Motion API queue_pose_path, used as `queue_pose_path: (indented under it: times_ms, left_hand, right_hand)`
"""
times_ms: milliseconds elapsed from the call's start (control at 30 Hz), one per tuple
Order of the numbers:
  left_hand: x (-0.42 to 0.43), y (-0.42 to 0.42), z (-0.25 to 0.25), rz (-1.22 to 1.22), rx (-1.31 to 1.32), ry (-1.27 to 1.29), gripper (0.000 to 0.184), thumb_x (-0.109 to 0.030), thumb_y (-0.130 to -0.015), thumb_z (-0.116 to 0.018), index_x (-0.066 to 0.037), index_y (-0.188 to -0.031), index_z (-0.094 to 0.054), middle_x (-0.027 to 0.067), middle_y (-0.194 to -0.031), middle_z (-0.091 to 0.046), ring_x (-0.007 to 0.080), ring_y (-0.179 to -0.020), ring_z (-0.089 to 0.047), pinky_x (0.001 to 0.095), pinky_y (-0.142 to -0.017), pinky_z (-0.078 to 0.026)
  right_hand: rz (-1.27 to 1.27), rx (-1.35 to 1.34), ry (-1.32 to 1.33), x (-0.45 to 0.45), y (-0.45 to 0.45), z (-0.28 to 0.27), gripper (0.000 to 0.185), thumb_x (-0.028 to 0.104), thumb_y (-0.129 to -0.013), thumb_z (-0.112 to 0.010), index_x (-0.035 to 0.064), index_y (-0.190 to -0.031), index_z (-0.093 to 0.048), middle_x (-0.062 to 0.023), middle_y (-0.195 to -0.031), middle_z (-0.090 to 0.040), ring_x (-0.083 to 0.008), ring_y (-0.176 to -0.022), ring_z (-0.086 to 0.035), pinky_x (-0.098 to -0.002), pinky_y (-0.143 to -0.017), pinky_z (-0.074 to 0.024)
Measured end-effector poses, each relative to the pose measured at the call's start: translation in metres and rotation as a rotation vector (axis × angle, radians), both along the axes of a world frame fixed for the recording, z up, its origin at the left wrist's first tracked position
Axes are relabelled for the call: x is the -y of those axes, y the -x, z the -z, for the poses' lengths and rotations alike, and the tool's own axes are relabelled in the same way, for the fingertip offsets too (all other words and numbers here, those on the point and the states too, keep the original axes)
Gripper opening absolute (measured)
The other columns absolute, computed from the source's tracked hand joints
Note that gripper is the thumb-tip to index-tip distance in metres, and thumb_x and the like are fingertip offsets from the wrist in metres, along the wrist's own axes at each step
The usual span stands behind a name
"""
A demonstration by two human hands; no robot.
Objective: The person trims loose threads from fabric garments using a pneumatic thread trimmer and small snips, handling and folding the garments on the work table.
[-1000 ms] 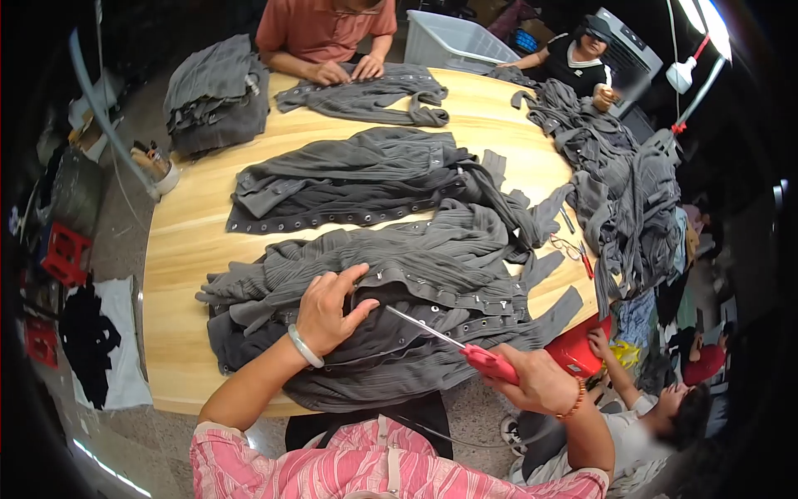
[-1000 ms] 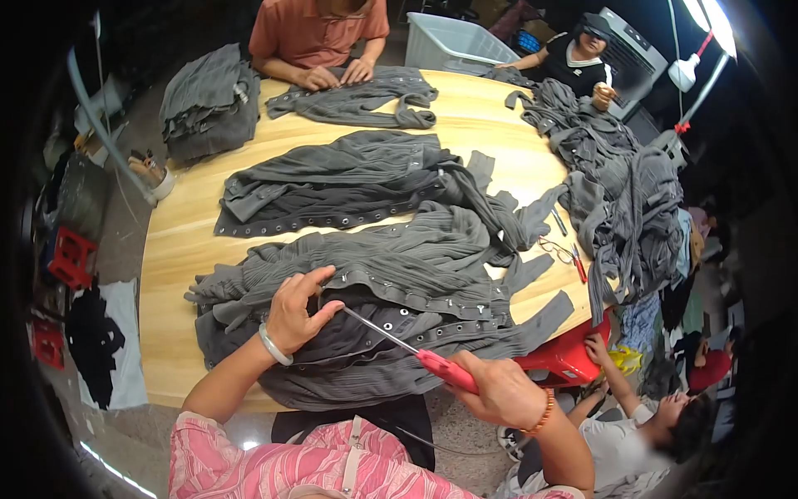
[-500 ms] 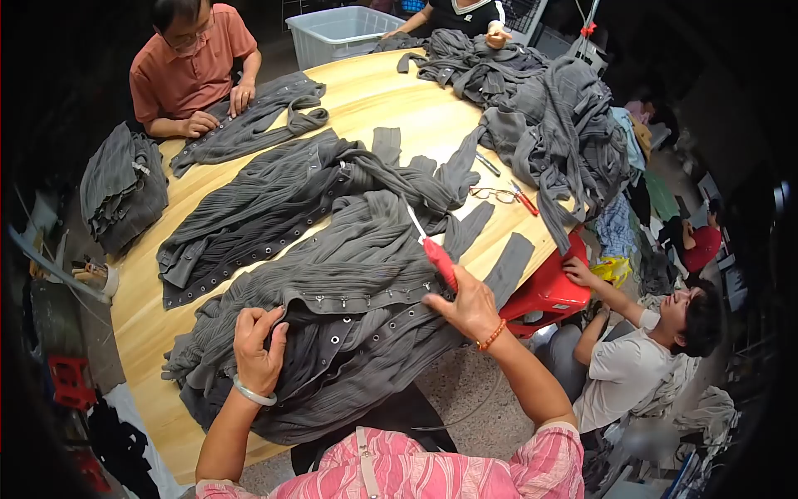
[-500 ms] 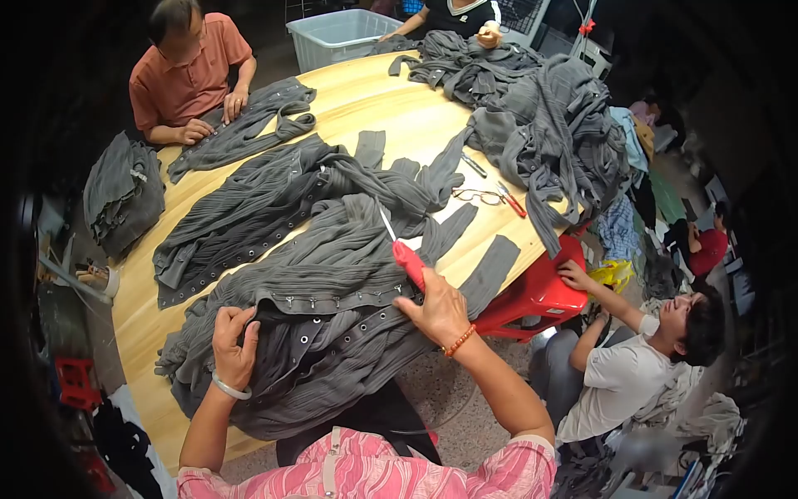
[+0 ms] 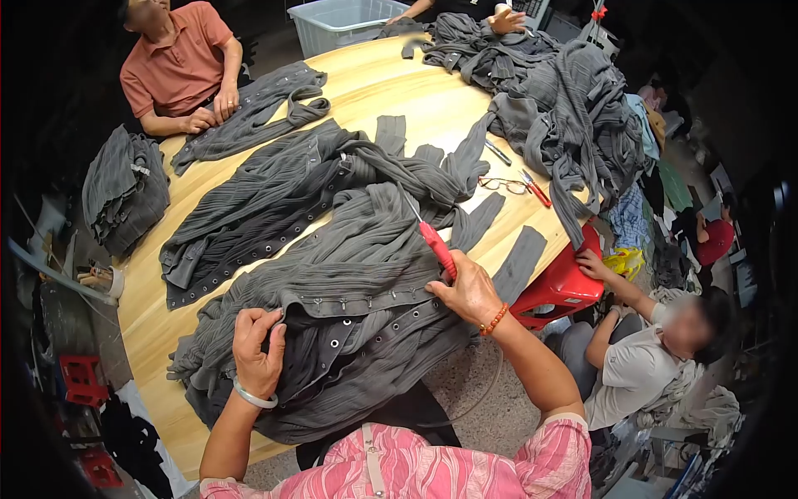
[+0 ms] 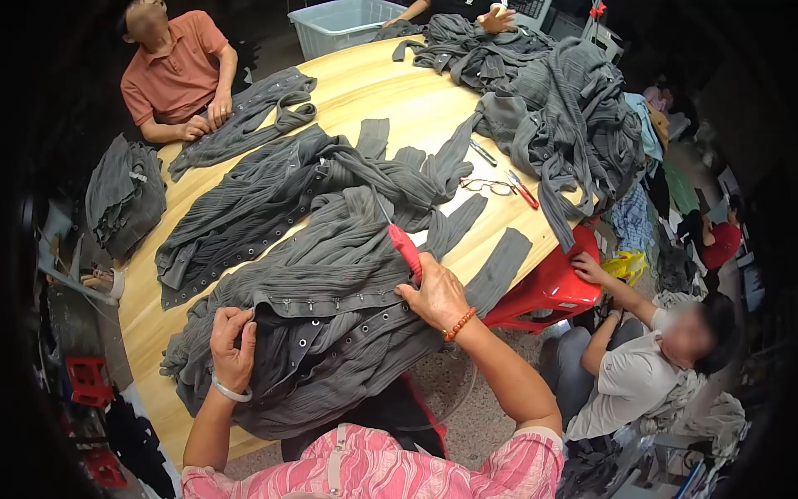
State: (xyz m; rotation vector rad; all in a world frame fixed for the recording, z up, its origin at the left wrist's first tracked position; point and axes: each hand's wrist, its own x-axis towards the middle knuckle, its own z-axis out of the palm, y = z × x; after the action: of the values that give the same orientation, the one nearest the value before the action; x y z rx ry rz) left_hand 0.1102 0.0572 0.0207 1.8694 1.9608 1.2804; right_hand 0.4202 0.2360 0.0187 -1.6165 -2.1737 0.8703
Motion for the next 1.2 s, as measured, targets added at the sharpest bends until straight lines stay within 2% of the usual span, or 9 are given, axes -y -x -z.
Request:
queue_pose_path:
  times_ms: [67,133,167,267,533,700,767,933,1200]
  left_hand:
    - [-0.001,0.0,0.0,0.0,-0.004,-0.003,0.022,-0.002,-0.085,-0.068,-0.001,-0.107,-0.067,0.0122,-0.091,-0.056,0.0263,-0.083,-0.055,0.0341,-0.075,-0.046]
    - [-0.001,0.001,-0.001,0.009,-0.02,-0.03,0.023,0.0,-0.082,-0.069,-0.001,-0.106,-0.067,0.0118,-0.09,-0.056,0.0259,-0.081,-0.055,0.0337,-0.075,-0.046]
    - [-0.001,0.0,-0.003,0.004,-0.023,-0.029,0.023,0.0,-0.082,-0.069,-0.001,-0.106,-0.067,0.0118,-0.09,-0.056,0.0259,-0.081,-0.055,0.0337,-0.075,-0.046]
    - [0.0,-0.003,-0.014,0.024,-0.105,-0.04,0.026,0.001,-0.078,-0.071,-0.004,-0.104,-0.069,0.0101,-0.09,-0.057,0.0258,-0.08,-0.055,0.0347,-0.074,-0.045]
    - [-0.024,-0.021,-0.034,0.457,-0.446,-0.03,0.028,-0.01,-0.076,-0.076,-0.007,-0.102,-0.069,0.008,-0.096,-0.061,0.0267,-0.087,-0.059,0.0401,-0.076,-0.044]
    - [-0.087,-0.042,-0.024,0.665,-0.472,0.01,0.038,-0.012,-0.083,-0.07,-0.004,-0.119,-0.062,0.0132,-0.121,-0.061,0.032,-0.116,-0.057,0.0444,-0.097,-0.044]
    - [-0.111,-0.051,-0.005,0.747,-0.505,0.125,0.046,-0.016,-0.09,-0.064,-0.004,-0.132,-0.054,0.0162,-0.14,-0.051,0.0334,-0.135,-0.044,0.0471,-0.113,-0.032]
    - [-0.12,-0.067,0.011,0.748,-0.646,0.246,0.048,-0.018,-0.095,-0.054,-0.002,-0.14,-0.048,0.0149,-0.149,-0.044,0.0301,-0.144,-0.034,0.0482,-0.12,-0.018]
    - [-0.131,-0.074,0.0,0.884,-0.761,0.316,0.058,-0.027,-0.096,-0.053,-0.002,-0.146,-0.039,0.0169,-0.157,-0.031,0.031,-0.148,-0.024,0.0502,-0.121,-0.01]
  right_hand:
    - [-0.007,-0.016,0.044,-0.004,-0.002,0.001,0.042,0.027,-0.076,-0.08,0.0017,-0.098,-0.054,-0.0149,-0.08,-0.063,-0.0374,-0.082,-0.065,-0.0451,-0.076,-0.0509]
    - [0.018,-0.194,0.002,-0.01,-0.011,-0.002,0.041,0.021,-0.077,-0.078,0.0011,-0.108,-0.061,-0.0119,-0.085,-0.064,-0.0231,-0.082,-0.064,-0.0343,-0.076,-0.0498]
    - [0.014,-0.293,-0.085,-0.013,-0.017,-0.01,0.034,0.019,-0.079,-0.074,0.0007,-0.104,-0.059,-0.0162,-0.083,-0.064,-0.0347,-0.081,-0.065,-0.042,-0.076,-0.0507]
    - [0.11,-0.303,-0.274,-0.038,-0.042,-0.02,0.034,0.018,-0.08,-0.074,0.0019,-0.106,-0.06,-0.0152,-0.085,-0.063,-0.0286,-0.073,-0.061,-0.0395,-0.071,-0.05]
    - [0.068,0.204,-0.514,-0.047,-0.082,-0.001,0.033,0.028,-0.083,-0.075,0.0024,-0.097,-0.061,-0.019,-0.076,-0.062,-0.0415,-0.073,-0.062,-0.0478,-0.07,-0.0494]
    - [0.015,-0.092,-0.086,-0.004,-0.085,-0.03,0.036,0.029,-0.09,-0.069,0.0033,-0.108,-0.051,-0.0273,-0.082,-0.063,-0.0481,-0.08,-0.062,-0.0489,-0.068,-0.0493]
    - [-0.112,-0.108,-0.006,0.017,-0.081,-0.041,0.032,0.025,-0.091,-0.067,0.0048,-0.108,-0.051,-0.0229,-0.078,-0.065,-0.0421,-0.077,-0.066,-0.046,-0.067,-0.051]
    - [-0.39,0.253,0.171,0.055,-0.08,-0.063,0.033,0.036,-0.091,-0.065,0.0096,-0.105,-0.051,-0.0228,-0.076,-0.065,-0.0452,-0.076,-0.065,-0.0537,-0.068,-0.0502]
    - [-0.398,0.228,0.168,0.055,-0.095,-0.063,0.035,0.038,-0.094,-0.061,0.0061,-0.105,-0.051,-0.0225,-0.076,-0.065,-0.0445,-0.075,-0.064,-0.0533,-0.068,-0.0483]
